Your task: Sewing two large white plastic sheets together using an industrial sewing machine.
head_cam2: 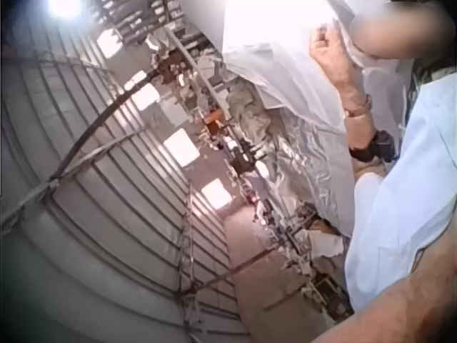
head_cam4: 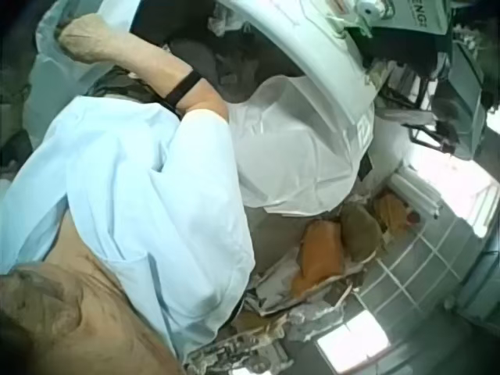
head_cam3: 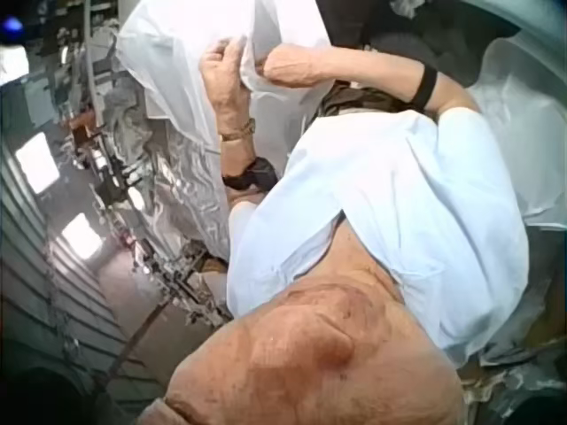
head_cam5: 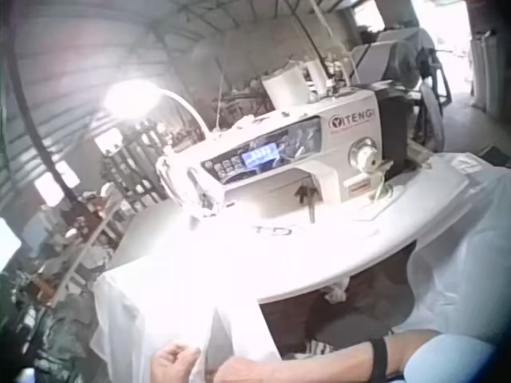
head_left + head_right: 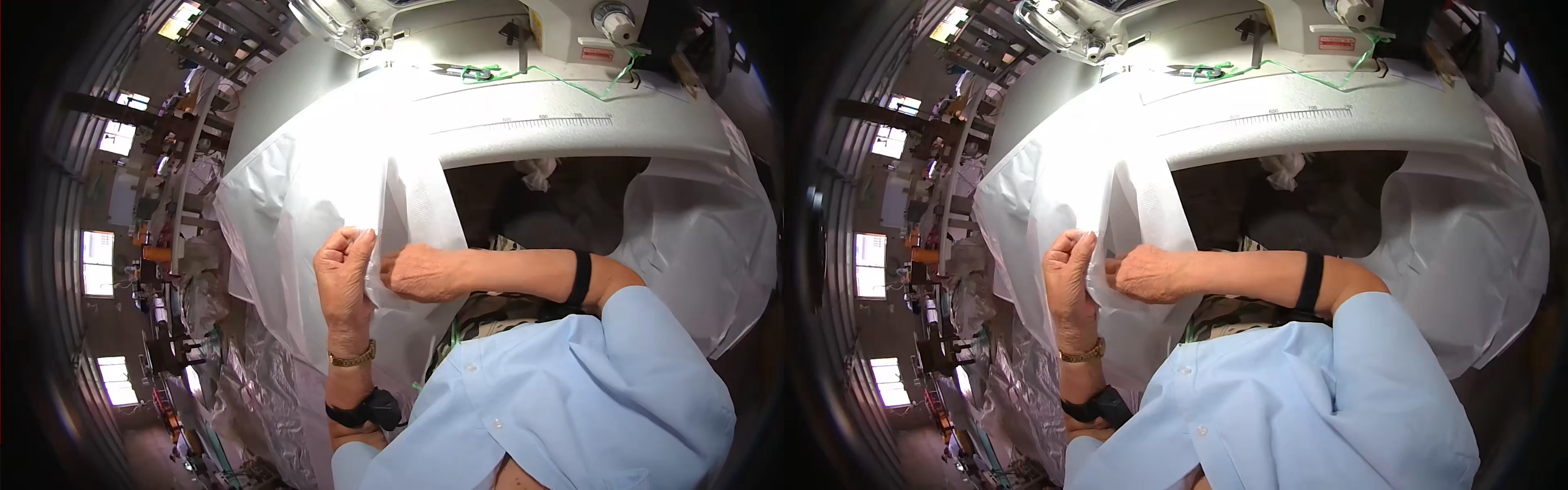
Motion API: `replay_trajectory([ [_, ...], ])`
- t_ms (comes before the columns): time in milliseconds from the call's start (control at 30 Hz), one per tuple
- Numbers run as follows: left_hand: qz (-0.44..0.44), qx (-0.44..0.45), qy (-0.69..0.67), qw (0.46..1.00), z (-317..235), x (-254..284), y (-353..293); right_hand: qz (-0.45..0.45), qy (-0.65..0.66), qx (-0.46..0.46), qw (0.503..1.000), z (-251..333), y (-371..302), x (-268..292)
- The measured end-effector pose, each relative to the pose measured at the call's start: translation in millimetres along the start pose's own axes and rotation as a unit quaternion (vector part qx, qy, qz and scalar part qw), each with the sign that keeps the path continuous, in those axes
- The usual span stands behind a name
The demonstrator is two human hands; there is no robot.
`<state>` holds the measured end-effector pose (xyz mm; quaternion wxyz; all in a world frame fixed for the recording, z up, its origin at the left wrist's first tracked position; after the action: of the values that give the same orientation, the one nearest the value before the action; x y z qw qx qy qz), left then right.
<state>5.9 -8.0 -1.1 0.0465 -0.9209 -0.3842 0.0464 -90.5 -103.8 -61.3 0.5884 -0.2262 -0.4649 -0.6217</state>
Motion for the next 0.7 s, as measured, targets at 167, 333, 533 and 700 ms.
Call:
replay_trajectory([
  [167, 0.009, -0.006, -0.021, 1.0, 16.0, -12.4, -4.9, -0.4, 0.003, -0.056, 0.915, -12.6, -59.4, 23.4],
  [333, 0.047, -0.032, -0.021, 0.998, 20.0, -18.7, -4.2, -0.386, 0.073, -0.319, 0.863, -23.4, -92.5, 10.3],
  [533, 0.039, -0.038, -0.013, 0.998, 25.0, -22.6, -4.7, -0.339, 0.331, -0.283, 0.834, -18.1, -71.1, 5.1],
  [700, 0.062, -0.057, 0.031, 0.996, 25.3, -19.6, -2.9, -0.319, 0.4, -0.204, 0.835, 0.7, -52.0, 21.7],
])
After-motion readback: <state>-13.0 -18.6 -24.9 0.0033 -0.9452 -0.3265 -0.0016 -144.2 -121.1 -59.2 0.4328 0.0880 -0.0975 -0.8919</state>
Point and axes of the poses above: each hand's wrist, its own y-axis towards the middle knuckle, its own x-axis out of the back of the hand, z = x × y, the point moved 1 cm from there along y, towards the middle knuckle, and after that the axes turned 9 degrees about -z, right-handed, at the moved point
